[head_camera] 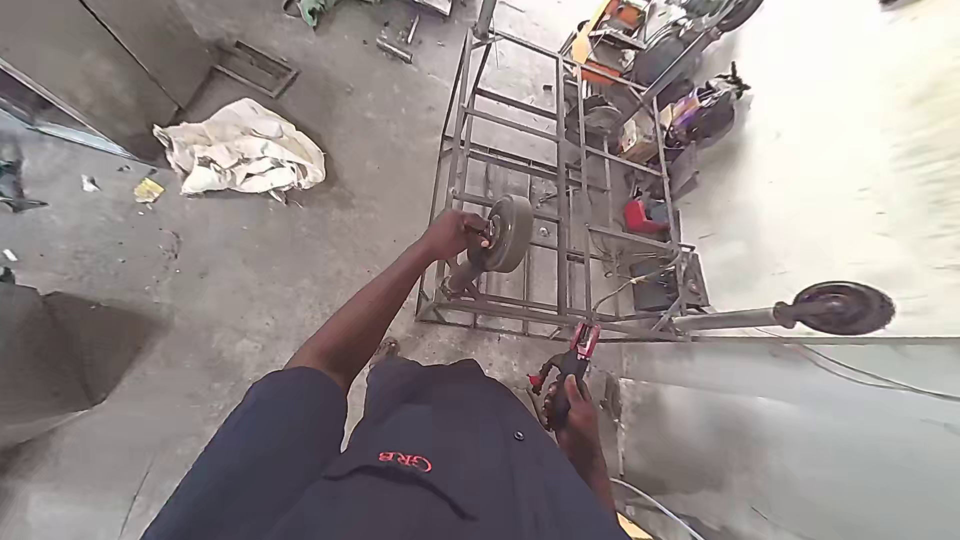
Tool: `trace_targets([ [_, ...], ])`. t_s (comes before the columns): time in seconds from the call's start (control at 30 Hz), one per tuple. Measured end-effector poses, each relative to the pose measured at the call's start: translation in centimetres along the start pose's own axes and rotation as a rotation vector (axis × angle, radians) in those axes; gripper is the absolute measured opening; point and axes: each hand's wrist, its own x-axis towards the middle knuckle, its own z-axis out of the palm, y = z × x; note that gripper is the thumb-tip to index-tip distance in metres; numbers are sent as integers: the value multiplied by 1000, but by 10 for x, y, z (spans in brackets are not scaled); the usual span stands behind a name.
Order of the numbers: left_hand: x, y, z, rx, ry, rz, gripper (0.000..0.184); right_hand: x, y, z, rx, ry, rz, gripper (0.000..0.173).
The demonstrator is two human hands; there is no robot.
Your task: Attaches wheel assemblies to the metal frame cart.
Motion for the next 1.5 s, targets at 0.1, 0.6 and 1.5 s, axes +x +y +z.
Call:
trace_targets([
  [0.1, 6, -8, -6, 32, -65, 55, 27, -2, -6, 25, -2, 31, -4, 33],
  [0.6, 25, -25, -21, 119, -240, 136, 31, -31, -27, 103, -58, 171, -118, 30],
  [1.5, -36, -67, -38, -1212, 180, 7, 22, -44, -5, 111, -40, 243, -140, 33],
])
